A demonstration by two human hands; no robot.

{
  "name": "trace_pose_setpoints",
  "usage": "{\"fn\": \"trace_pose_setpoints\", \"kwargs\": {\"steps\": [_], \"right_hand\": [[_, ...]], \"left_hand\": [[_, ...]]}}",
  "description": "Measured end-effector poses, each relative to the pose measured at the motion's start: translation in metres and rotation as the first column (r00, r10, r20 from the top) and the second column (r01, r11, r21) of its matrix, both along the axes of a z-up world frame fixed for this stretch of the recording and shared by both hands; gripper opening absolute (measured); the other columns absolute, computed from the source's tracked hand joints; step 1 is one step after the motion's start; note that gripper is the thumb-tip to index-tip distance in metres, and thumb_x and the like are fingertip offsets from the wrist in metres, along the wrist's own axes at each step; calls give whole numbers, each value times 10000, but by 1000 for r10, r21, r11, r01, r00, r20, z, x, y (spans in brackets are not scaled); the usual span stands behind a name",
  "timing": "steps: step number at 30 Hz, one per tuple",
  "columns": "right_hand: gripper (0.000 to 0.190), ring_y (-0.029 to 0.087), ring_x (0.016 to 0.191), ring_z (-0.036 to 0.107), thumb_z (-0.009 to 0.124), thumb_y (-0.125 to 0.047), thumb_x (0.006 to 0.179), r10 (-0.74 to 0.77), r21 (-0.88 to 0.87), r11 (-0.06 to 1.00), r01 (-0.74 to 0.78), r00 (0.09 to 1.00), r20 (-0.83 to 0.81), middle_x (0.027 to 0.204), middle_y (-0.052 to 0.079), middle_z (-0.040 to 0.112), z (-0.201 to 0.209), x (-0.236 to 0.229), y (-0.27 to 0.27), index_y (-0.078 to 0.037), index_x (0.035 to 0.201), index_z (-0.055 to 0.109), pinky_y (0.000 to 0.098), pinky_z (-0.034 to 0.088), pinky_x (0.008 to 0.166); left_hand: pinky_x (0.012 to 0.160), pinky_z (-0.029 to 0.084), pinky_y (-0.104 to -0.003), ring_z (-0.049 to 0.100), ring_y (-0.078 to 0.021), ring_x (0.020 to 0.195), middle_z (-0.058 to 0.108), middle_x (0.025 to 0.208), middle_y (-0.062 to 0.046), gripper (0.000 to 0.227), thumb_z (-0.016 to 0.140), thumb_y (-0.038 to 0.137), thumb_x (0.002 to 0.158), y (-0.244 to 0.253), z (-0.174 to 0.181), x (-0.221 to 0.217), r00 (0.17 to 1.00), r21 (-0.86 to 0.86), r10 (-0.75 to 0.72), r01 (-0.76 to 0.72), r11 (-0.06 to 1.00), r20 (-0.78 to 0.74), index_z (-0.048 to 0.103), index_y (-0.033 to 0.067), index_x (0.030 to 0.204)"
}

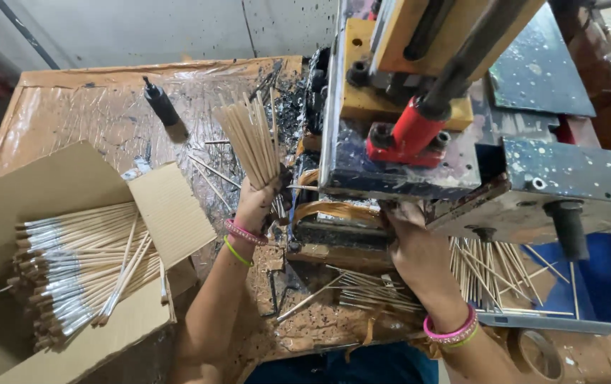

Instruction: The person operates a manual press machine to process wooden sticks, repeatedly inserting bundles into the machine and removing them. They also use a blue cloth to wipe the machine's components and the work surface during the process.

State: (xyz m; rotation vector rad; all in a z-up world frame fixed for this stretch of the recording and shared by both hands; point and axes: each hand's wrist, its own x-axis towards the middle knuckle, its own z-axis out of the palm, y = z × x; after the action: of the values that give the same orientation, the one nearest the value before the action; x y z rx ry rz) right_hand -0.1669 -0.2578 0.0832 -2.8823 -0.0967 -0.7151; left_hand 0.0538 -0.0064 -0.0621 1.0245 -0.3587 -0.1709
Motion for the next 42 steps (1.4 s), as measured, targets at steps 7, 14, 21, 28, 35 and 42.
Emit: {"fn": "trace_pose_setpoints", "kwargs": {"steps": [7,14,21,28,35,42], "right_hand": [[399,366,877,672,607,-38,845,35,101,994,-36,999,9,1037,163,710,11,6,-5,-88,1231,696,464,525,717],[431,347,853,666,647,26,805,26,-71,997,-21,997,74,1011,163,716,31,-17,9,-119,1197,752,466,505,716],[305,344,982,664,717,3,867,-288,281,934,222,931,223,1050,160,716,-45,-143,-67,-51,1167,696,430,526,871],[383,173,616,529,706,-60,938,51,934,283,217,969,-240,845,147,701,-85,-144,-34,25,1312,720,310,408,563],[185,185,893,747,682,-53,960,392,864,392,-316,907,154,995,99,750,-7,-57,-11,17,1130,686,291,594,816],[529,293,1256,626,615,5,741,199,-187,965,-181,977,77,1276,93,712,29,9,14,-72,1257,700,428,525,1070]], "left_hand": [[702,436,-235,533,-68,801,610,928,29,291,613,111,857,5,7,-6,999,110,47,-48,993,8,646,-2,1123],[686,472,-246,585,-95,801,660,978,-24,322,579,119,951,31,18,-60,998,61,66,-66,996,-1,666,-7,1234],[792,566,-322,680,-192,941,695,1083,-101,265,632,-67,951,84,-29,-126,977,343,197,-213,915,83,632,-54,1216],[865,514,-460,674,-332,975,701,1039,-205,268,733,-4,815,12,113,-168,627,673,-645,247,697,438,684,-4,1079],[673,521,-317,631,-138,794,714,977,-82,354,669,-20,805,58,52,-95,853,492,-450,281,824,265,680,9,1157],[636,480,-259,596,-104,753,661,888,-14,153,633,21,919,18,57,-32,984,226,47,-86,970,173,667,-9,1065]]}}
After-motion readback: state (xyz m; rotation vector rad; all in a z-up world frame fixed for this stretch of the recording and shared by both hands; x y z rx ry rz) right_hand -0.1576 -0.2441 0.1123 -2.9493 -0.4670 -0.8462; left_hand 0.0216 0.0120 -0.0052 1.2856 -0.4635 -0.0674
